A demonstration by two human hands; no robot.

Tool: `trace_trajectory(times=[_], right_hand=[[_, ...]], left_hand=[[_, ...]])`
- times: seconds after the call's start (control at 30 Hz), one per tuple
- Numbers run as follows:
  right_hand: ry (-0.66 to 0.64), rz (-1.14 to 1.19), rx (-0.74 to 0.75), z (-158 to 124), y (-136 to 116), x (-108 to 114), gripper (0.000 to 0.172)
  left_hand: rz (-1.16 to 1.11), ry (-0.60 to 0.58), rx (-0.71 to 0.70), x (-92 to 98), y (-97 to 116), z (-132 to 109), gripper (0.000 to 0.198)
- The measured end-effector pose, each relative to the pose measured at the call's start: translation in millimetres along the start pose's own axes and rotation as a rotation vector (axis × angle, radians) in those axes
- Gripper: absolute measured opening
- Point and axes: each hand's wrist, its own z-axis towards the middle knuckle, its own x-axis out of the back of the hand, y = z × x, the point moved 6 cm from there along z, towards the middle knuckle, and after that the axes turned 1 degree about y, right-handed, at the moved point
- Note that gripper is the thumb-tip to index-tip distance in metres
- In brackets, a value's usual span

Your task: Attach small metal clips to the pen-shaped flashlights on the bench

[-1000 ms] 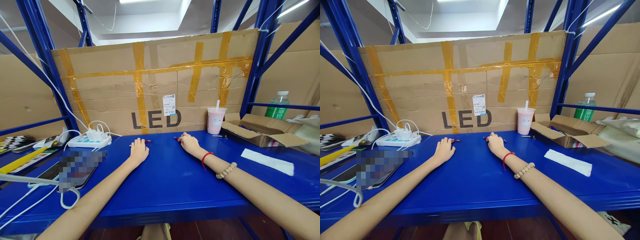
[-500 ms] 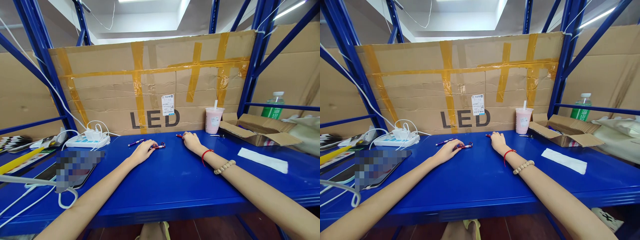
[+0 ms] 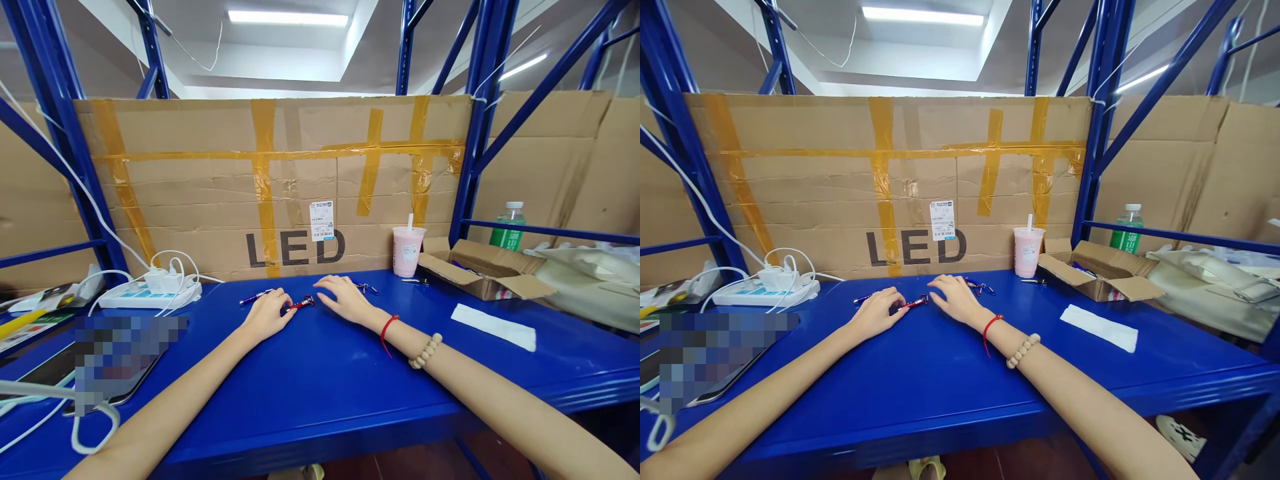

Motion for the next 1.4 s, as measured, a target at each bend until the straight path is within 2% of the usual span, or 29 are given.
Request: trace_trajectory(times=[0.13,0.2,0.37,0.63,0.8,0.9,1.2,1.4], right_hand=[[-0.113,0.083,0.141,-2.6,-17.5,-11.7,0.034],[-0.152,0.104,0.182,-3.2,-21.0,-13.9,0.031],[-0.157,0.134,0.243,-2.7,-27.1,-13.5,0.022],[-0.041,-0.06,0.253,-1.9,-32.3,-10.2,0.029],[-0.062,-0.081,0.206,-1.0,-24.5,-13.9,0.024],[-0.016,-0.046,0.124,-0.1,-17.9,-10.9,0.022],[0.001,-0.001,-0.03,0.1,-8.3,-8.2,0.02],[0.137,0.03,-0.022,2.7,-4.2,0.7,0.016]], left_hand=[[-0.018,0.044,-0.169,3.5,11.5,-0.6,0.02],[0.008,0.079,-0.257,6.0,19.0,-2.1,0.02],[0.049,0.171,-0.347,12.5,30.2,-5.2,0.023],[-0.054,0.262,-0.308,20.3,29.0,-3.9,0.02],[-0.018,0.215,-0.339,15.1,31.4,-4.3,0.02],[-0.016,0.188,-0.326,13.6,31.1,-3.9,0.018],[0.023,0.155,-0.129,12.5,19.9,-2.4,0.017],[0.014,0.142,-0.124,12.5,19.8,-2.2,0.018]])
